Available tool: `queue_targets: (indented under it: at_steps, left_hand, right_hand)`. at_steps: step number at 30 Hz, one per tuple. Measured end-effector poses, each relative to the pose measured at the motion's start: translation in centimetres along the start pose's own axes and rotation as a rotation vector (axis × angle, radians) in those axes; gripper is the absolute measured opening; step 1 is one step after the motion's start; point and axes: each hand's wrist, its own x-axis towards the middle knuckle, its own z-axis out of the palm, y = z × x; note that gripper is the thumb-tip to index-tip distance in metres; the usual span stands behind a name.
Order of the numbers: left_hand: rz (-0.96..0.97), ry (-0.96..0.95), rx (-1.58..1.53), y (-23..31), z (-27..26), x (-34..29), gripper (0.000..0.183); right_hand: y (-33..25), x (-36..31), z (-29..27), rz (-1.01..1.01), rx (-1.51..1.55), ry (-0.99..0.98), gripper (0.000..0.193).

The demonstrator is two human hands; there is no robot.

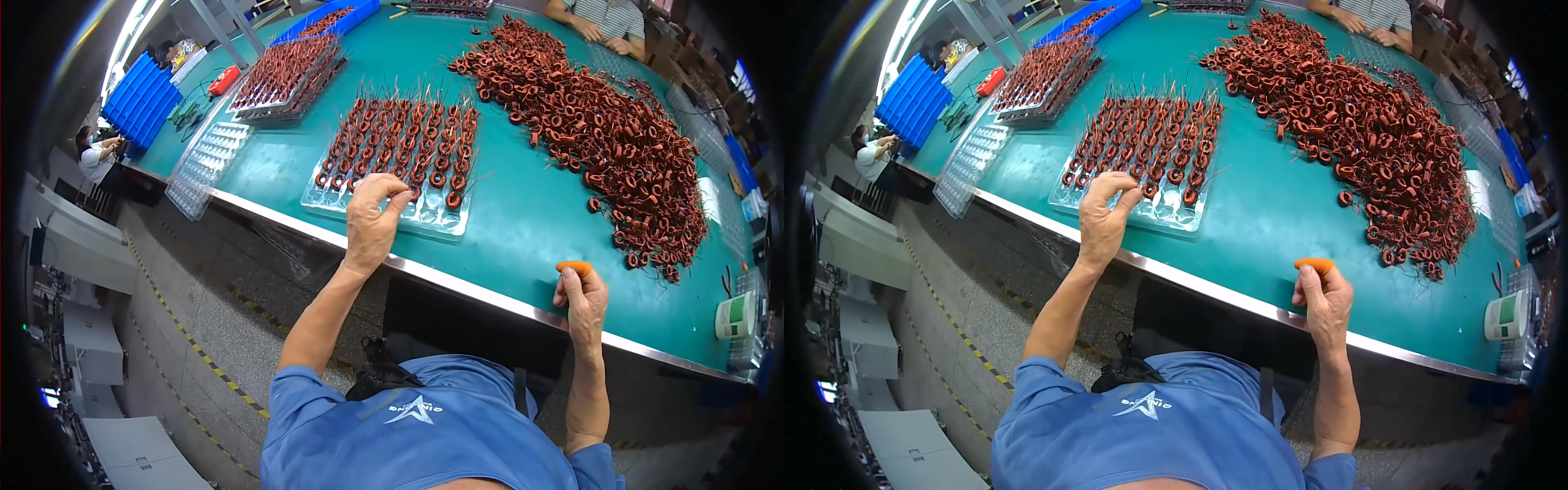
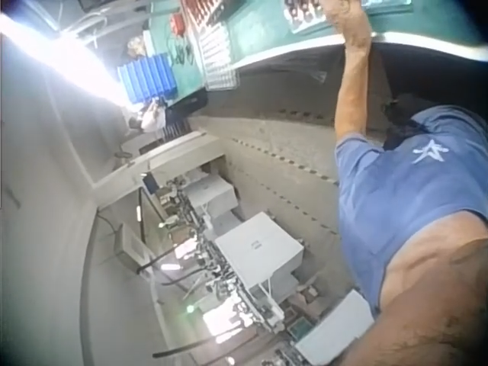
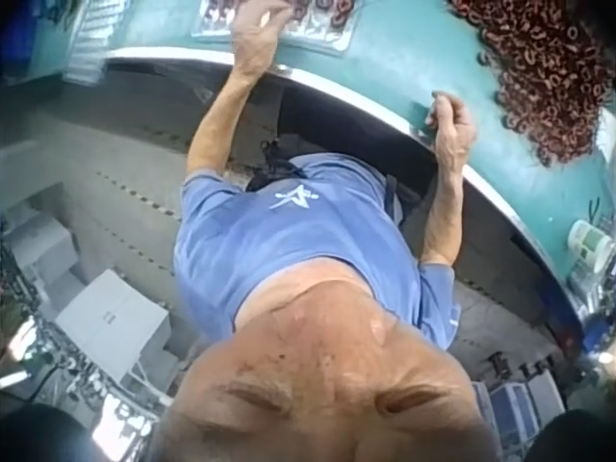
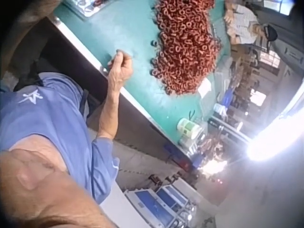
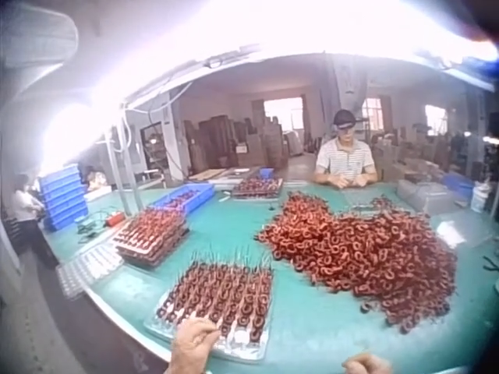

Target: Preparing and organizing copper wire coils into a plastic sorting tray at an industrial workbench.

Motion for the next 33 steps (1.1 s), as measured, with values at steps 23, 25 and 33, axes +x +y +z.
queue_targets:
  at_steps: [23, 25, 33]
  left_hand:
    - [0.049, 0.012, 0.216, -0.1, 2.1, 0.6, 0.010]
    - [0.024, -0.029, 0.206, 0.3, 1.7, 0.2, 0.009]
    - [0.094, -0.052, 0.068, 3.5, 0.8, -0.7, 0.008]
  right_hand:
    - [-3.8, 5.0, -8.4, -0.718, -1.055, 0.516, 0.018]
    - [-4.1, 6.5, -10.2, -0.777, -1.239, 0.469, 0.019]
    - [-4.1, 9.9, -13.5, -0.570, -0.887, 0.375, 0.021]
